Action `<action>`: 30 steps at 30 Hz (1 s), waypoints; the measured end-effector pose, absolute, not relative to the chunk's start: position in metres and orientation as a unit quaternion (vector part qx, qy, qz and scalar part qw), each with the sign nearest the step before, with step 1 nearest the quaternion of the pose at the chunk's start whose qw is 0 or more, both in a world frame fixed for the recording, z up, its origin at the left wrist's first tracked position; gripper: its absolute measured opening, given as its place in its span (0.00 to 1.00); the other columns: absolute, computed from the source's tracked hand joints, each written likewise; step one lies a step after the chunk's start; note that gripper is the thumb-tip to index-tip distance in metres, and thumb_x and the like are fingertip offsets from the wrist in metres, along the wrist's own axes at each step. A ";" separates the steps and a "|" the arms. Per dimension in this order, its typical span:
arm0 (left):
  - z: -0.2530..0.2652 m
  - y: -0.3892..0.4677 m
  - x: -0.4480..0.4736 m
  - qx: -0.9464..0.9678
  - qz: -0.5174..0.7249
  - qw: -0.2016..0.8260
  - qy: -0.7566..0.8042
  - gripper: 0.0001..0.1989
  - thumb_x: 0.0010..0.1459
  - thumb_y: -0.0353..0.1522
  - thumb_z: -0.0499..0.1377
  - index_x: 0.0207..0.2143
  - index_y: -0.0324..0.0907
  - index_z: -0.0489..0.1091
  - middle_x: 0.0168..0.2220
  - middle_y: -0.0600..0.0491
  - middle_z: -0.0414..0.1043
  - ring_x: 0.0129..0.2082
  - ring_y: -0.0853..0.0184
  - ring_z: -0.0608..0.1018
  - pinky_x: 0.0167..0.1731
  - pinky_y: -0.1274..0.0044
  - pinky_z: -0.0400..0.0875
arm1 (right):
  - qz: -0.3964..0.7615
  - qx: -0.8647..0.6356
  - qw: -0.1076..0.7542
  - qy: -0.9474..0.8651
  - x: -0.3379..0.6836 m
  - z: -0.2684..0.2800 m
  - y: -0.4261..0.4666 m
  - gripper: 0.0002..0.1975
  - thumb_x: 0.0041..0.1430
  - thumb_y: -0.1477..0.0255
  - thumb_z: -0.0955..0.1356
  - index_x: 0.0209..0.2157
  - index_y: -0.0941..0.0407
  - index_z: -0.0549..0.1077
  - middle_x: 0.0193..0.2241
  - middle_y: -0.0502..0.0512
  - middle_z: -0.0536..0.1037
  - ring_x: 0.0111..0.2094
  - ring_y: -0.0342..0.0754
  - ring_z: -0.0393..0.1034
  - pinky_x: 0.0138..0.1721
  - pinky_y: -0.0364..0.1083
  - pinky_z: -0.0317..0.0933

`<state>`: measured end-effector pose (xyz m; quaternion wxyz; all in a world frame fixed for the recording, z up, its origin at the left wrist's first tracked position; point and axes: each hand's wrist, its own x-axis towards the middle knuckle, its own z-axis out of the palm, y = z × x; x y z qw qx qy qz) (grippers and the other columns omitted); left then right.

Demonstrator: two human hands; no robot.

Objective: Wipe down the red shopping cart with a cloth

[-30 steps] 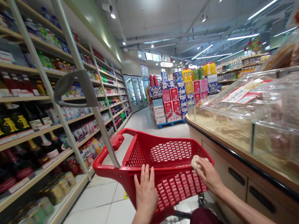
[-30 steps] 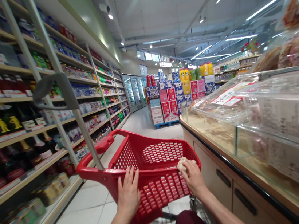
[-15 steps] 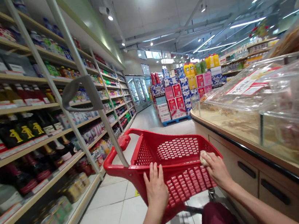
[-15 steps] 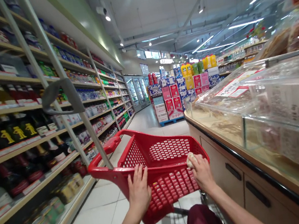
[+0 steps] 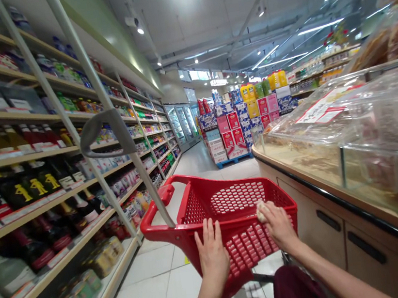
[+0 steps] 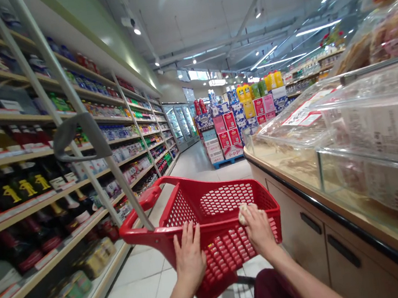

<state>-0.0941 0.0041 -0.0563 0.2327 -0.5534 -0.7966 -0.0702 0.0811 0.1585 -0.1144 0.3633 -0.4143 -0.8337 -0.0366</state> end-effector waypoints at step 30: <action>-0.055 -0.005 -0.079 -0.578 -0.061 0.224 -0.782 0.33 0.46 0.31 0.51 0.57 0.37 0.50 0.60 0.46 0.44 0.60 0.59 0.47 0.55 0.60 0.45 | -0.002 -0.369 0.335 -0.867 0.080 -0.102 0.141 0.27 0.49 0.83 0.56 0.51 0.53 0.63 0.54 0.54 0.62 0.56 0.50 0.51 0.54 0.58 0.43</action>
